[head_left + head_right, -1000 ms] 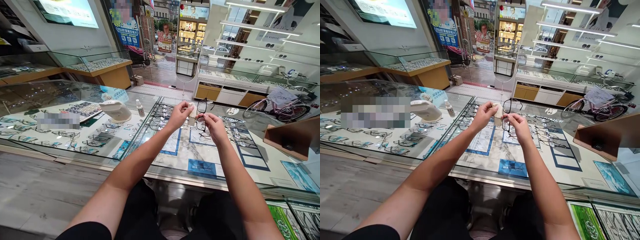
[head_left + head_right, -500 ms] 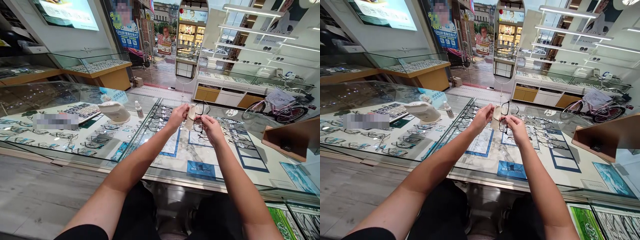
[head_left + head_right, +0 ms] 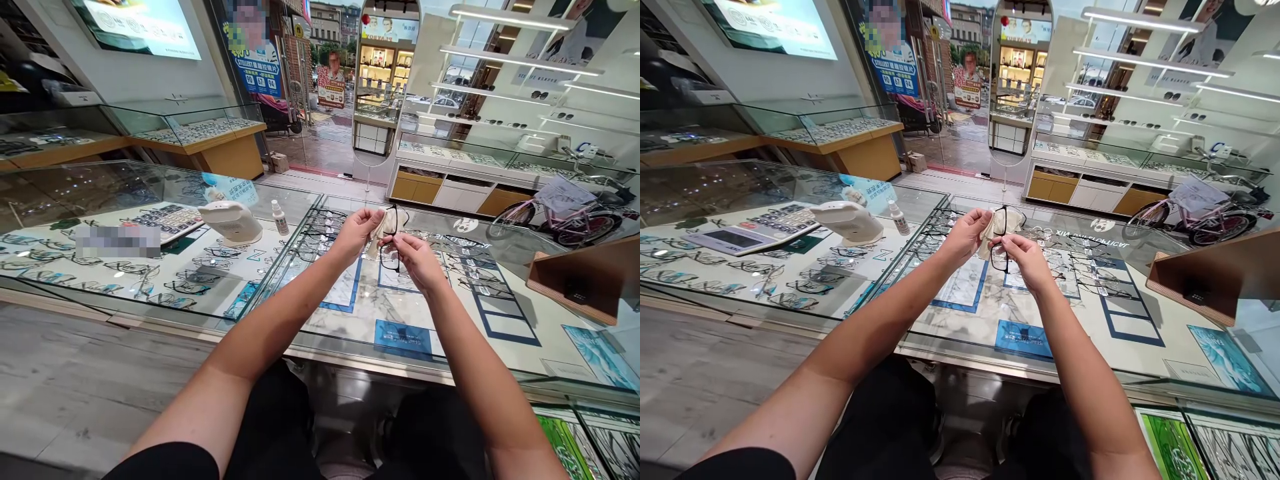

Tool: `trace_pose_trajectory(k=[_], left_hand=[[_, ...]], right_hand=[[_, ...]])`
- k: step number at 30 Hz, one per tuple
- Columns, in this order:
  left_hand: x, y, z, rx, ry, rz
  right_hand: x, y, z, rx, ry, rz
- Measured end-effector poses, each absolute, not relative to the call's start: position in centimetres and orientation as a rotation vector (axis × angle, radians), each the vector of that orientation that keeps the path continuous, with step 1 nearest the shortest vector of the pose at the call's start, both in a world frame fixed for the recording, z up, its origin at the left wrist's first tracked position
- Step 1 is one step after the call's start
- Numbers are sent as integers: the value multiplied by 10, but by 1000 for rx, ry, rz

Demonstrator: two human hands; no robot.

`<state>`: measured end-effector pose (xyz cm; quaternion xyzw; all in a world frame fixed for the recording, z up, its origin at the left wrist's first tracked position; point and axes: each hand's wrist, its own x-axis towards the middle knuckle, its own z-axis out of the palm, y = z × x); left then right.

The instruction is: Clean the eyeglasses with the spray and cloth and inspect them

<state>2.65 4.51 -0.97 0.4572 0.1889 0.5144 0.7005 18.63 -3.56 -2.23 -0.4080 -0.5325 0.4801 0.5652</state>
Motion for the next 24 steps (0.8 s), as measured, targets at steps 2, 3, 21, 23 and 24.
trace_pose_trajectory(k=[2,3,21,23,24], left_hand=[[27,45,-10,996,411,1099],[27,44,-11,1003,403,1062],[13,49,-6,1133,209,743],[14,49,-7,1134,215,754],[15,48,-8,1137,224,771]], right_hand=[[186,-36,-23,-955,-1276,1136],[186,-36,-23,-955,-1289,1138],[182,-37,-18,-928,-1163,1252],[181,-37,-19,-936,-1169,1242],[181,-37,-19,-937,-1172,1238]])
